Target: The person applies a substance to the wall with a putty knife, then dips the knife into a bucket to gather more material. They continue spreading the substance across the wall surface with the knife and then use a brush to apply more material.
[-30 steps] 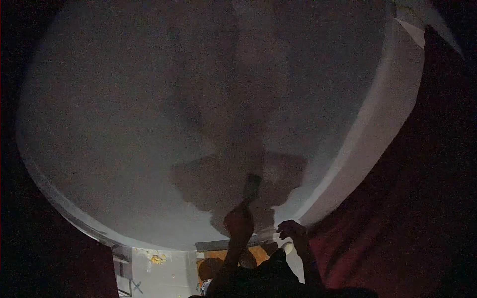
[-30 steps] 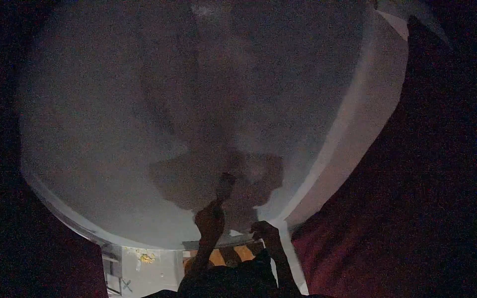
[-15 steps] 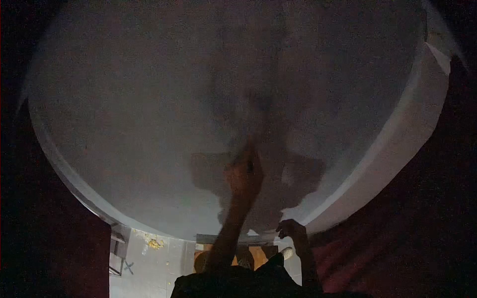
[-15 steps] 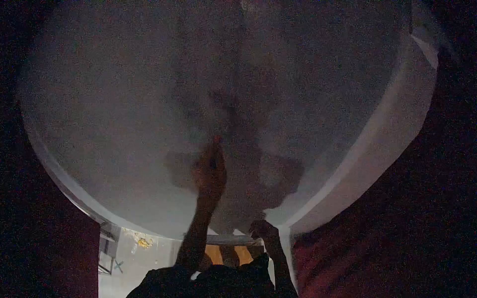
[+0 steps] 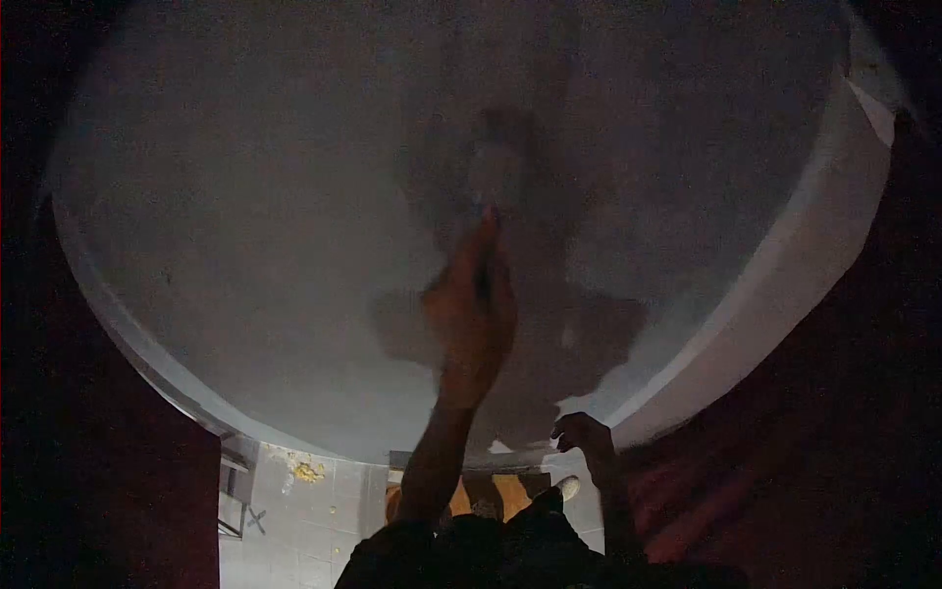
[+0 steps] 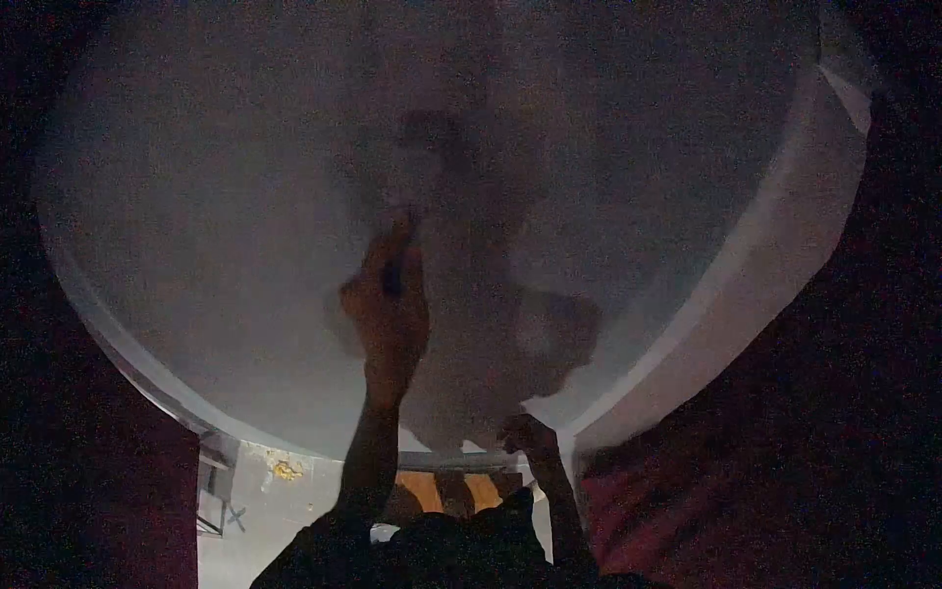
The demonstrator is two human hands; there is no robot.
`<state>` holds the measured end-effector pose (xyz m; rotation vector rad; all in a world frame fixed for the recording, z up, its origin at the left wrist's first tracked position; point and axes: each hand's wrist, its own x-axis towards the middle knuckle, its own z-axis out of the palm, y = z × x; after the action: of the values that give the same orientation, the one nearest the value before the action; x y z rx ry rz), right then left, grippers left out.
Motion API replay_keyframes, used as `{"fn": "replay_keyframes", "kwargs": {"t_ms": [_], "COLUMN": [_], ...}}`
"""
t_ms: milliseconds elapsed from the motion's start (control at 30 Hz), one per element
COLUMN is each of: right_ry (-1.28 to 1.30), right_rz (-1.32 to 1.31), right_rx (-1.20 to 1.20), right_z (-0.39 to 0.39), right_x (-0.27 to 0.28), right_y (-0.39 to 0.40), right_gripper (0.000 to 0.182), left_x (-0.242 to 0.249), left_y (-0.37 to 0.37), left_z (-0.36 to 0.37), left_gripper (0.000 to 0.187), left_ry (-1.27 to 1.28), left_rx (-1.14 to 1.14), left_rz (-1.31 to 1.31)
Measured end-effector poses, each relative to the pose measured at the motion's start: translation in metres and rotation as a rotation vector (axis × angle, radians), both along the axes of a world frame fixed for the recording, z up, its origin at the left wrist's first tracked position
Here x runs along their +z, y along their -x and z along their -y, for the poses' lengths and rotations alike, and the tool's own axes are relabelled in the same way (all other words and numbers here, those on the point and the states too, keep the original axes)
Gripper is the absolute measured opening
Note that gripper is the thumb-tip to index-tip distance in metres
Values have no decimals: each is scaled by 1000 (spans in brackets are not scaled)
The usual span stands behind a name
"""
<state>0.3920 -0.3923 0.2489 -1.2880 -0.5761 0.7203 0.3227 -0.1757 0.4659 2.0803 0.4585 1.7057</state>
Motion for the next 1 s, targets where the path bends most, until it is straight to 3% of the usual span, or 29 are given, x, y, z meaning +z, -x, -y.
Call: {"fn": "replay_keyframes", "kwargs": {"t_ms": [67, 133, 200, 300, 400, 567, 633, 700, 767, 833, 933, 1000], "right_ry": [39, 39, -5, 129, 91, 69, 96, 73, 50, 36, 76, 57], "right_rz": [5, 9, 11, -23, 48, 10, 1, 34, 158, 358, -32, -105], "right_rx": [-11, -8, 8, 43, 83, 83, 48, 89, 115, 120, 50, 55], "right_z": [-9, -8, -8, -1, 2, -10, -14, -15, -16, -15, -9, -2], "right_x": [13, 15, 9, 12, 11, 16, 21, 24, 22, 10, 11, -3], "right_y": [5, 11, 17, 22, 27, 17, 17, 21, 19, 23, 32, 27], "right_gripper": [24, 25, 25, 28, 29, 28, 27, 25, 23, 20, 18, 18], "left_x": [8, -10, -58, -140, -199, -81, -28, 16, 28, 19, -70, -135], "left_y": [-19, -15, -9, 10, 36, 48, 36, 31, 16, 8, -2, 4], "left_z": [-31, -23, -13, 13, 30, 32, 23, 1, -14, -24, -23, -12], "left_gripper": [28, 29, 28, 24, 23, 24, 22, 22, 23, 23, 24, 25], "left_ry": [-134, -23, 17, 125, 64, 189, 87, 20, -63, -98, -84, -81], "left_rx": [16, 52, 85, 147, 124, -63, -17, 32, 79, 108, 125, 194], "left_rz": [73, -125, -232, -436, -481, -272, -10, -51, -44, -70, -127, -234]}}
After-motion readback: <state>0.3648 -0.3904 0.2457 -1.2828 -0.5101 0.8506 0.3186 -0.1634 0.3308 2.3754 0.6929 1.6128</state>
